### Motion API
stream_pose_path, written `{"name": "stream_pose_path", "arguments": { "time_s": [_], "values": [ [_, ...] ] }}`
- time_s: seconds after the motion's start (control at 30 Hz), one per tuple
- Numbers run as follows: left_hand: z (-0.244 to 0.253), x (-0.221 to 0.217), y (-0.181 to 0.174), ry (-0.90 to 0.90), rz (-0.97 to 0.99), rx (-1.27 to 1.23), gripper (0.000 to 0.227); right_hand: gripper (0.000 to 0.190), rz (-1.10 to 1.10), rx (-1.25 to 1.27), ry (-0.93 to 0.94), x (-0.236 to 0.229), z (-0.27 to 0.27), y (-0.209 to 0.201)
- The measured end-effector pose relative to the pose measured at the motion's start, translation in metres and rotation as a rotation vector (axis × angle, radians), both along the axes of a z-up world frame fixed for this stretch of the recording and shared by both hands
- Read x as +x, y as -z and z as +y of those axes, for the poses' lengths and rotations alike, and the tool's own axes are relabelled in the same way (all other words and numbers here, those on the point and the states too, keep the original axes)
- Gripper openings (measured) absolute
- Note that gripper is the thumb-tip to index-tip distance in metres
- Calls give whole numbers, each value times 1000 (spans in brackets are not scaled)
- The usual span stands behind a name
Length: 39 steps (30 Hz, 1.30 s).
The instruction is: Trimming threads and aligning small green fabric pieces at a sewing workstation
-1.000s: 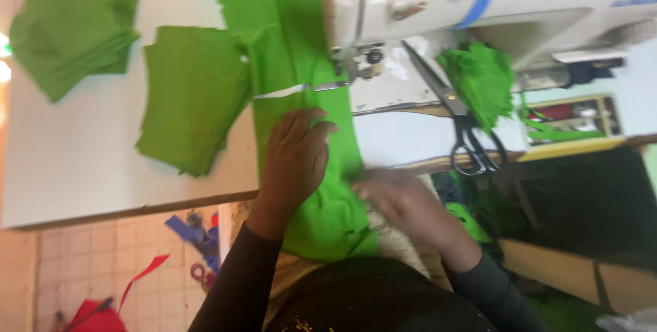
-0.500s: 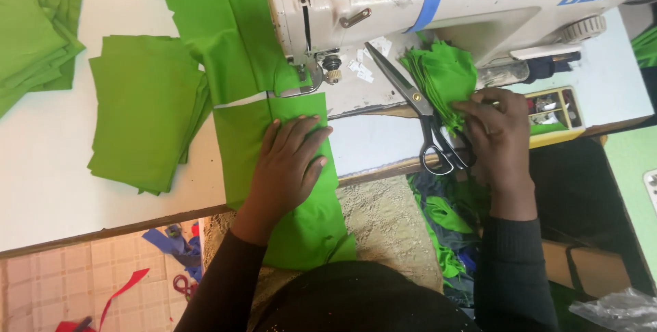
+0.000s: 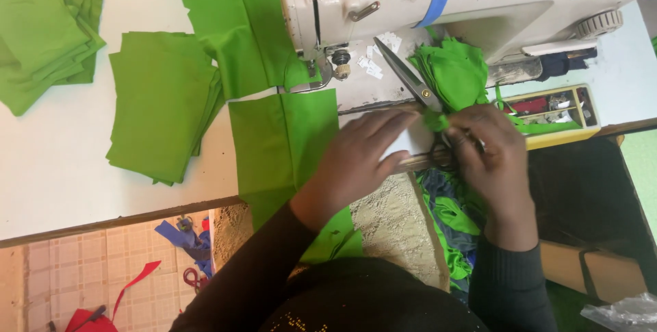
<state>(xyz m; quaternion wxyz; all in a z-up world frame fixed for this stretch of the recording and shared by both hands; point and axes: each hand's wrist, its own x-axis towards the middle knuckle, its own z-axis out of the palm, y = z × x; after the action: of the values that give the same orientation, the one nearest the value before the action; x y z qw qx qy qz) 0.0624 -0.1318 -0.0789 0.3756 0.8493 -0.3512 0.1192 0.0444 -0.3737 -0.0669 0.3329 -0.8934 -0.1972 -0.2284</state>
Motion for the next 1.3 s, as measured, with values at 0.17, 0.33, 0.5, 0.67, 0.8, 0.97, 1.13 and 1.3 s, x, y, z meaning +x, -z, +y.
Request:
{"name": "stream_pose_path", "arguments": {
  "time_s": [0.17,0.33,0.5,0.67,0.8,0.97,1.13,1.3],
  "values": [
    [-15,-2,15,-112,191,-204,9,8,95,205,-103,-7,42,-10],
    [6,-9,27,-225,794,-681,17,45,374,579,-152,-14,69,2],
    [21,-7,30,-192,952,-847,28,36,409,517,-54,-18,89,20],
    [32,0,25,-136,971,-952,26,14,429,488,8,-15,93,7],
    [46,6,18,-112,947,-858,20,14,523,708,19,-3,81,10],
    [59,16,12,-68,873,-714,24,13,473,607,-24,7,76,-7],
    [81,42,33,-487,495,-59,33,14,206,523,175,33,39,-1],
    [103,54,51,-436,323,149,24,26,-292,-245,334,45,14,5]
  ]
}}
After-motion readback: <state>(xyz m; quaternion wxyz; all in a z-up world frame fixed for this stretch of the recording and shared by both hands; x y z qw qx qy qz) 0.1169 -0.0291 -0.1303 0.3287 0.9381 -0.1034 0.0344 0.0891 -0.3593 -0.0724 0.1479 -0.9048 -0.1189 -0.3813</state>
